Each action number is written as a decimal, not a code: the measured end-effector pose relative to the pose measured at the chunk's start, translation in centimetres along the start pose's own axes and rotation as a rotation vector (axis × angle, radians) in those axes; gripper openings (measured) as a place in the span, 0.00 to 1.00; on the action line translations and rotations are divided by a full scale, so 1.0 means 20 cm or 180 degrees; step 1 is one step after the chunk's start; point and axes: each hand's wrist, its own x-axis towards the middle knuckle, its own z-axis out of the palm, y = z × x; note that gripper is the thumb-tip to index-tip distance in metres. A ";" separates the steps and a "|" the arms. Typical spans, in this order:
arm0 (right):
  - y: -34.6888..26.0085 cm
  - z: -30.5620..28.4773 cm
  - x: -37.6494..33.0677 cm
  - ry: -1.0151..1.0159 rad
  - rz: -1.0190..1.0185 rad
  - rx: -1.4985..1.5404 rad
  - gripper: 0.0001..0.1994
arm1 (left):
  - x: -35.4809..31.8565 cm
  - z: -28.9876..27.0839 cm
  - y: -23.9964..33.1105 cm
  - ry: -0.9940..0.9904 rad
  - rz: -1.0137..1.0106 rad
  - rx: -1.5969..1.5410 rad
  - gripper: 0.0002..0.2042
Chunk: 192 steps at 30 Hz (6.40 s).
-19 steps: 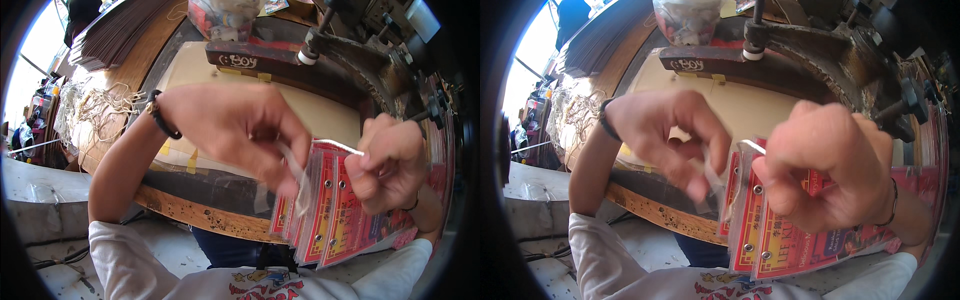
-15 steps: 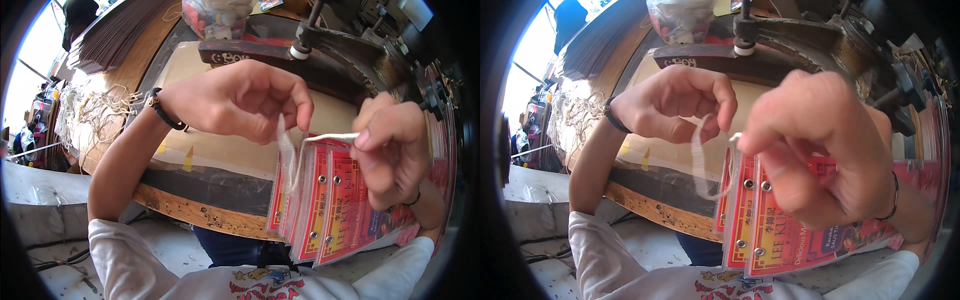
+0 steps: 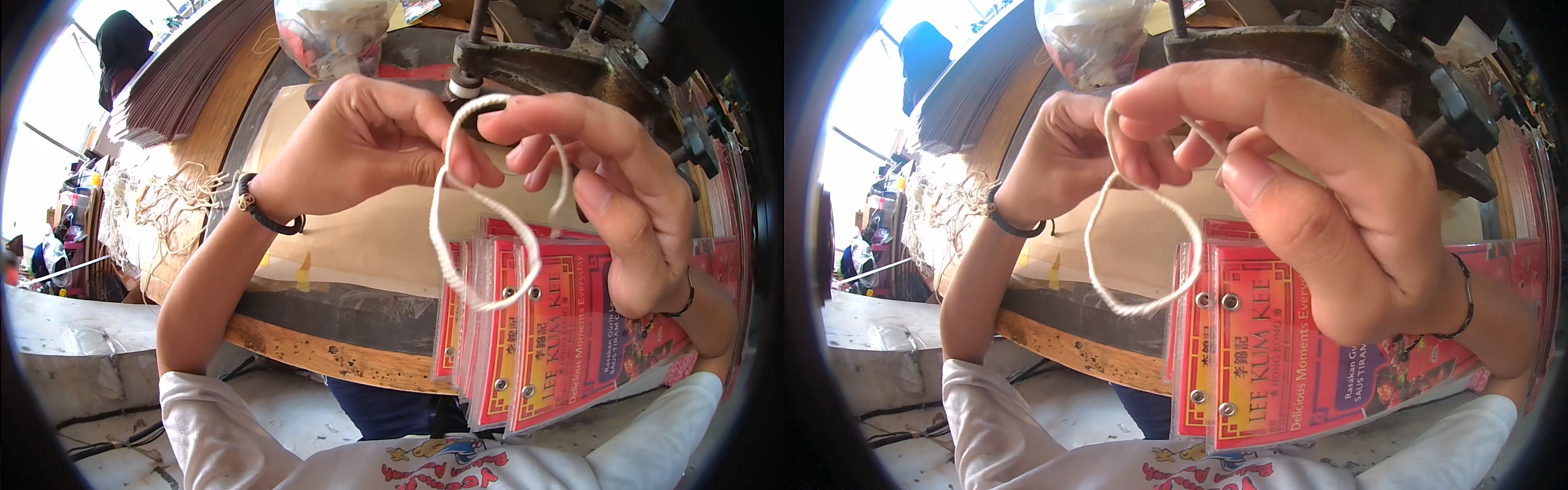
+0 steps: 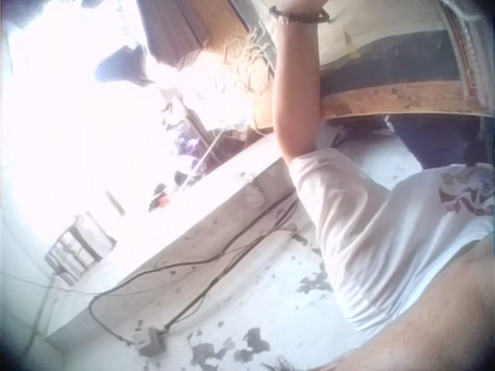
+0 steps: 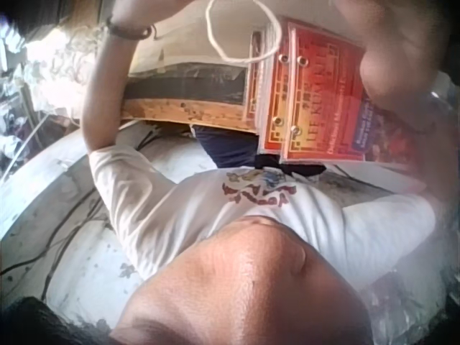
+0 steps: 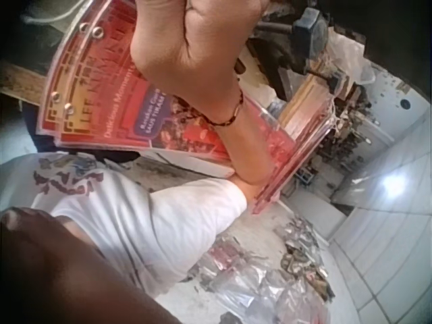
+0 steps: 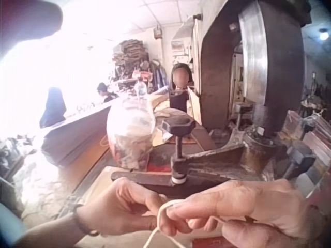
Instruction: The person threads a white cord through the pre-punched holes of a stack of calendars and ties a knot by hand, using a small wooden tool to secure the cord ends.
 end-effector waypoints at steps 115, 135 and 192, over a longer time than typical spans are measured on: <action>-0.09 0.05 0.06 -0.0104 0.0371 -0.0833 0.09 | 0.00 0.03 0.12 -0.0316 -0.1046 0.0189 0.08; -0.09 0.05 0.07 -0.0227 0.0190 -0.0941 0.08 | -0.01 -0.02 0.14 -0.0550 -0.1325 0.0585 0.09; -0.11 0.06 0.08 -0.0198 0.0289 -0.1073 0.08 | 0.00 0.06 0.13 -0.0315 -0.0459 0.0882 0.07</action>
